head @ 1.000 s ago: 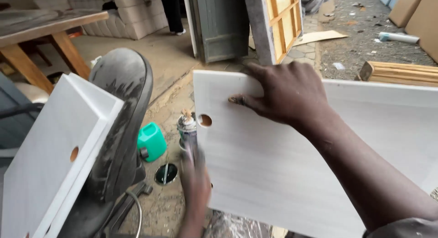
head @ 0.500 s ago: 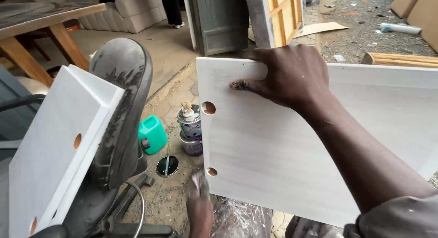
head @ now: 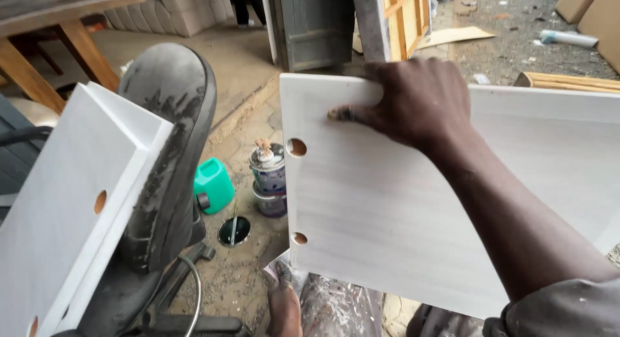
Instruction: Sanding the surface and edges of a white-painted wooden furniture panel with sandpaper to prepare it for finishing.
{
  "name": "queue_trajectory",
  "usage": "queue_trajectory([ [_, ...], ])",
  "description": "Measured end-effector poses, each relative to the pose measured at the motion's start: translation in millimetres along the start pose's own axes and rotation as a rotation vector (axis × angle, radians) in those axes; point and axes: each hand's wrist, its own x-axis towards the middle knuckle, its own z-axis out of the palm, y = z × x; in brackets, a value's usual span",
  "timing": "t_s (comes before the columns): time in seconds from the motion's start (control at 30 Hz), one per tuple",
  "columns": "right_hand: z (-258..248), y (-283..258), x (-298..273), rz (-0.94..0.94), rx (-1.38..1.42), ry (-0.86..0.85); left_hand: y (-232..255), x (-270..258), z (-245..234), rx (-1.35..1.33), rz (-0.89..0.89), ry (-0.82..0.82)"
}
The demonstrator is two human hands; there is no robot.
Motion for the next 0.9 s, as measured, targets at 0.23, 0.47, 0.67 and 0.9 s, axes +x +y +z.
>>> queue_trajectory([
  [0.23, 3, 17, 0, 0.000, -0.089, 0.110, 50, -24, 10, 0.321, -0.012, 0.046],
  [0.47, 17, 24, 4, -0.030, -0.097, 0.175, 189, -75, 18, -0.036, 0.513, -0.312],
  [0.67, 24, 24, 16, 0.048, -0.051, 0.003, -26, 54, 0, 0.630, 0.225, -0.057],
  [0.9, -50, 0, 46, 0.067, 0.071, -0.613, 183, -58, 43, 0.332, 0.654, -0.202],
])
